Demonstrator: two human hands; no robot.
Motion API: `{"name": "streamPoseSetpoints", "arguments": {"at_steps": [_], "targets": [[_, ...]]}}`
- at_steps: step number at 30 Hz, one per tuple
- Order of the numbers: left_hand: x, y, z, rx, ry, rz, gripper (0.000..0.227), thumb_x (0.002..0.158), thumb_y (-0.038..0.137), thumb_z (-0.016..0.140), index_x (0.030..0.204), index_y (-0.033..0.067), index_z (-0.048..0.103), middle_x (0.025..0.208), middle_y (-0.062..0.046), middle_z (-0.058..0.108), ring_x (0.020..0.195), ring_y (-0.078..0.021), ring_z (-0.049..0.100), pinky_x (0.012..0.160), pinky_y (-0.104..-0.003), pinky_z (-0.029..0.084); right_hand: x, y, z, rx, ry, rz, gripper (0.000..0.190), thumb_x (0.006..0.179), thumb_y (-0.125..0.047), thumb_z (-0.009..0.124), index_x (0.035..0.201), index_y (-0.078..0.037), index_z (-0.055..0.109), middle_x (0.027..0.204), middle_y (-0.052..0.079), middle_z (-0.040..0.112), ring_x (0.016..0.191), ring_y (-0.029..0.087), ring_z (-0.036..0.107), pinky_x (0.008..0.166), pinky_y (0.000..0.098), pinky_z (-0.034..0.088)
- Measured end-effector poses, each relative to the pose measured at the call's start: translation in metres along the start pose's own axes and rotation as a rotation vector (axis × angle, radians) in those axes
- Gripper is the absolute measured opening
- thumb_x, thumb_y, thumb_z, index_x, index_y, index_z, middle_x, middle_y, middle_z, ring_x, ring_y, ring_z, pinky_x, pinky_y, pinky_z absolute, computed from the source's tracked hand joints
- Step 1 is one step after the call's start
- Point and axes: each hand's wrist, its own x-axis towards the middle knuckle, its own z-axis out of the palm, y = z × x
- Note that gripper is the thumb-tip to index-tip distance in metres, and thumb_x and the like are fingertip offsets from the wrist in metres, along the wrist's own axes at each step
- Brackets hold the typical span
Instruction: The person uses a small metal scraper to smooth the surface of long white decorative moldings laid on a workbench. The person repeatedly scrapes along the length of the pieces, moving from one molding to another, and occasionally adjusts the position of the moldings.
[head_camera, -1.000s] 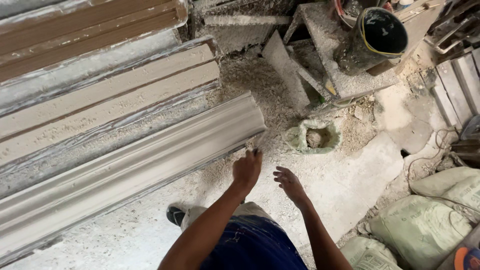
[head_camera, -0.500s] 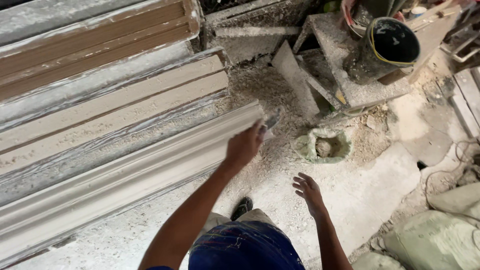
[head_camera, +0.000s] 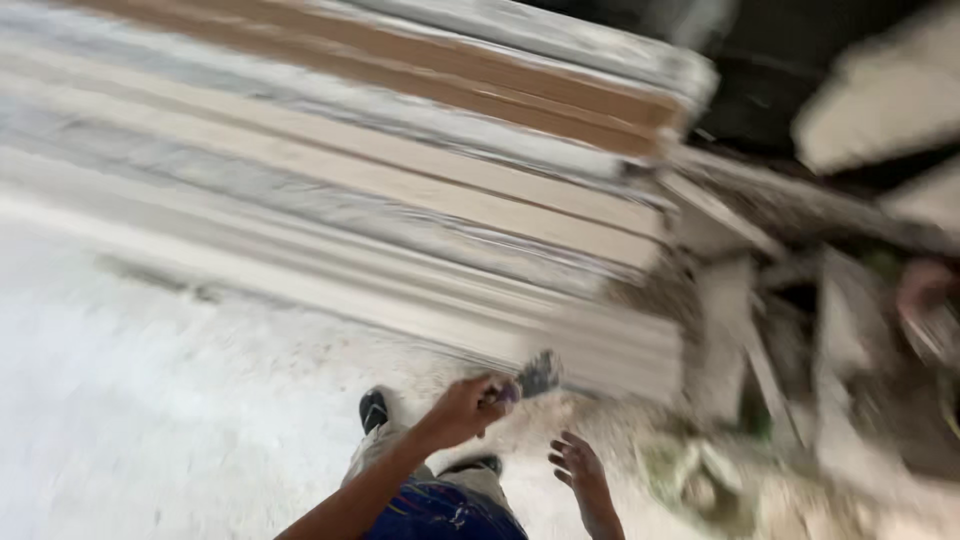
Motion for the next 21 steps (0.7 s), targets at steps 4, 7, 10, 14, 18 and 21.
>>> {"name": "streamPoseSetpoints", "arguments": {"at_steps": [4, 7, 10, 14, 18, 21], "targets": [[-0.079, -0.075, -0.056, -0.151, 0.193, -0.033, 0.04, 0.096, 0.021, 0.069, 0.131, 0.0032, 0.063, 0.088, -0.013, 0.072, 0.058, -0.0138, 0.066, 0.051, -0.029, 0.057, 0.038, -0.036, 0.069, -0.276, -0.252, 0.071, 0.06, 0.095, -0.041, 0.057, 0.147, -0.011, 0.049, 0.139, 0.013, 0.067, 0.122, 0.031, 0.066, 0.102, 0.0469, 0.05], [-0.127, -0.16, -0.1, -0.248, 0.263, -0.183, 0.038, 0.096, 0.022, 0.066, 0.13, 0.0036, 0.065, 0.085, -0.01, 0.071, 0.057, -0.0154, 0.068, 0.051, -0.031, 0.059, 0.056, -0.05, 0.13, -0.423, -0.344, 0.118, 0.059, 0.095, -0.041, 0.058, 0.145, -0.009, 0.053, 0.139, 0.012, 0.069, 0.124, 0.028, 0.067, 0.103, 0.0452, 0.051], [-0.128, -0.249, -0.159, -0.491, 0.458, -0.422, 0.039, 0.097, 0.023, 0.066, 0.131, 0.003, 0.065, 0.084, -0.011, 0.072, 0.057, -0.0166, 0.068, 0.051, -0.032, 0.061, 0.058, -0.052, 0.215, -0.547, -0.369, 0.151, 0.058, 0.099, -0.047, 0.053, 0.148, -0.015, 0.049, 0.139, 0.01, 0.068, 0.124, 0.025, 0.067, 0.105, 0.0415, 0.051], [-0.073, -0.306, -0.249, -1.029, 0.903, -0.214, 0.035, 0.101, 0.013, 0.065, 0.126, -0.0099, 0.059, 0.085, -0.008, 0.058, 0.058, -0.0169, 0.061, 0.046, -0.033, 0.053, 0.046, -0.048, 0.344, -0.573, -0.386, 0.164, 0.06, 0.096, -0.046, 0.056, 0.146, -0.012, 0.051, 0.14, 0.011, 0.066, 0.124, 0.027, 0.067, 0.103, 0.0446, 0.052], [-0.056, -0.277, -0.291, -1.078, 0.75, -0.283, 0.037, 0.098, 0.013, 0.06, 0.134, 0.0041, 0.059, 0.08, -0.009, 0.062, 0.056, -0.0132, 0.058, 0.044, -0.028, 0.045, 0.02, -0.053, 0.417, -0.647, -0.401, 0.056, 0.063, 0.095, -0.047, 0.057, 0.147, -0.012, 0.051, 0.138, 0.013, 0.066, 0.122, 0.028, 0.066, 0.103, 0.0443, 0.053], [-0.099, -0.25, -0.305, -0.935, 0.609, -0.295, 0.037, 0.098, 0.015, 0.06, 0.134, 0.0039, 0.062, 0.081, -0.01, 0.066, 0.055, -0.0147, 0.06, 0.044, -0.031, 0.045, 0.015, -0.065, 0.449, -0.61, -0.306, 0.101, 0.062, 0.096, -0.048, 0.054, 0.148, -0.014, 0.05, 0.138, 0.011, 0.067, 0.121, 0.025, 0.067, 0.103, 0.0433, 0.053]]}}
